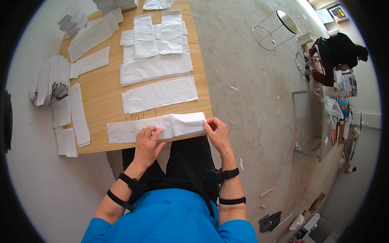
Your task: Folding white plastic or fabric strips into rectangles on a table.
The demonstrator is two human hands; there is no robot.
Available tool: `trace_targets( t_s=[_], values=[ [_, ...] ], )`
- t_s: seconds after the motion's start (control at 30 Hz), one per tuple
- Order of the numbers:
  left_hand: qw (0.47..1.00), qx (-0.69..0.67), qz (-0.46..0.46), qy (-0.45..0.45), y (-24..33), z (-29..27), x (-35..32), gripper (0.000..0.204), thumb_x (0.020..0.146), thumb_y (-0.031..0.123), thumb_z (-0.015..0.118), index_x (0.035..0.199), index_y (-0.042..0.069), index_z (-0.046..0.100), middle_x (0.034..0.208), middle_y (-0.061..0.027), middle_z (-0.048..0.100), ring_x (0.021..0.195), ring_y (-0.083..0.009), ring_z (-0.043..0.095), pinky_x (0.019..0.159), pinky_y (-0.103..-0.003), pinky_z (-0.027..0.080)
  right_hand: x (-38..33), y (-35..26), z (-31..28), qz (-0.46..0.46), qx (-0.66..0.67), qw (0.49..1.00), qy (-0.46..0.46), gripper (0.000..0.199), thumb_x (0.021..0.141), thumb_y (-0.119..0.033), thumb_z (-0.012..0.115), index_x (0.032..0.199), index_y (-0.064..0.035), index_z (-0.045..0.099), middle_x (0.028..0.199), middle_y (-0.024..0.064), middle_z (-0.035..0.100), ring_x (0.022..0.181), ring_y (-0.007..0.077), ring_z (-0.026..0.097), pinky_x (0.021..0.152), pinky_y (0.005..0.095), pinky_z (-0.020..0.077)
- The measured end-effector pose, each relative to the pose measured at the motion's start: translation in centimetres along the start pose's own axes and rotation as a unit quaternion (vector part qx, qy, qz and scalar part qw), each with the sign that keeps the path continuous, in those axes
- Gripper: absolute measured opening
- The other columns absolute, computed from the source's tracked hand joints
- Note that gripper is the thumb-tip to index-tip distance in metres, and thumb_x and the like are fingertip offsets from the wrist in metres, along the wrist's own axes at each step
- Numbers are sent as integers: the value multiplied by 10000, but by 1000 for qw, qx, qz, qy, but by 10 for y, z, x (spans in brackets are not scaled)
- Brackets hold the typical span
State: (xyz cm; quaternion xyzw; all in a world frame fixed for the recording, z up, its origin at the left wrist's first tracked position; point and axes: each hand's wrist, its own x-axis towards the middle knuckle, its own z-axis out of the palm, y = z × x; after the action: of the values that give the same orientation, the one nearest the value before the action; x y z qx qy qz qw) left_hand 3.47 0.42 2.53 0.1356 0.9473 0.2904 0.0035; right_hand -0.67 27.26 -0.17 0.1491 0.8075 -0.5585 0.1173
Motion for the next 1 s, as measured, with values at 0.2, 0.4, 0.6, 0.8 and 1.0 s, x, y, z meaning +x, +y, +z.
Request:
trace_targets(
  t_s=[0.2, 0.4, 0.6, 0.8, 1.0],
  values=[
    [1000, 2, 13, 19, -18, 18, -4, 258, 800, 108, 699, 1037, 83, 601, 1006, -70, 542, 934, -254, 539, 810, -375, 416, -4, -1, 3, -21, -42, 999, 1, 173, 885, -163, 657, 841, 3, 640, 692, 1, 611, 653, 59, 546, 605, 235, 457],
    [1000, 8, 8, 3, -12, 8, 2, 351, 808, 132, 703, 1134, 67, 590, 1190, -85, 544, 1111, -256, 514, 943, -405, 389, -4, -3, 2, -23, -53, 998, 5, 177, 878, -165, 659, 834, 4, 638, 682, 4, 606, 643, 63, 543, 599, 238, 456],
    [998, 43, 22, -42, -12, 11, 0, 600, 833, 216, 702, 1349, -3, 488, 1488, -91, 390, 1423, -273, 278, 1185, -484, 162, -3, -2, 3, -25, -58, 998, 3, 177, 874, -163, 660, 832, 7, 637, 679, 7, 603, 639, 65, 541, 596, 239, 455],
    [998, 24, 18, -61, -10, 21, -4, 663, 839, 228, 698, 1393, -28, 439, 1519, -89, 353, 1449, -276, 233, 1198, -487, 134, -2, 0, 4, -26, -56, 998, 5, 177, 876, -165, 658, 834, 6, 639, 686, 10, 611, 643, 68, 550, 599, 241, 461],
    [998, 12, 19, -63, -6, 25, -4, 688, 845, 239, 693, 1411, -31, 411, 1529, -101, 336, 1454, -280, 221, 1198, -475, 148, 0, 4, 3, -23, -56, 998, -2, 171, 878, -163, 655, 845, 5, 643, 700, 19, 624, 653, 74, 565, 609, 246, 472]
  ],
)
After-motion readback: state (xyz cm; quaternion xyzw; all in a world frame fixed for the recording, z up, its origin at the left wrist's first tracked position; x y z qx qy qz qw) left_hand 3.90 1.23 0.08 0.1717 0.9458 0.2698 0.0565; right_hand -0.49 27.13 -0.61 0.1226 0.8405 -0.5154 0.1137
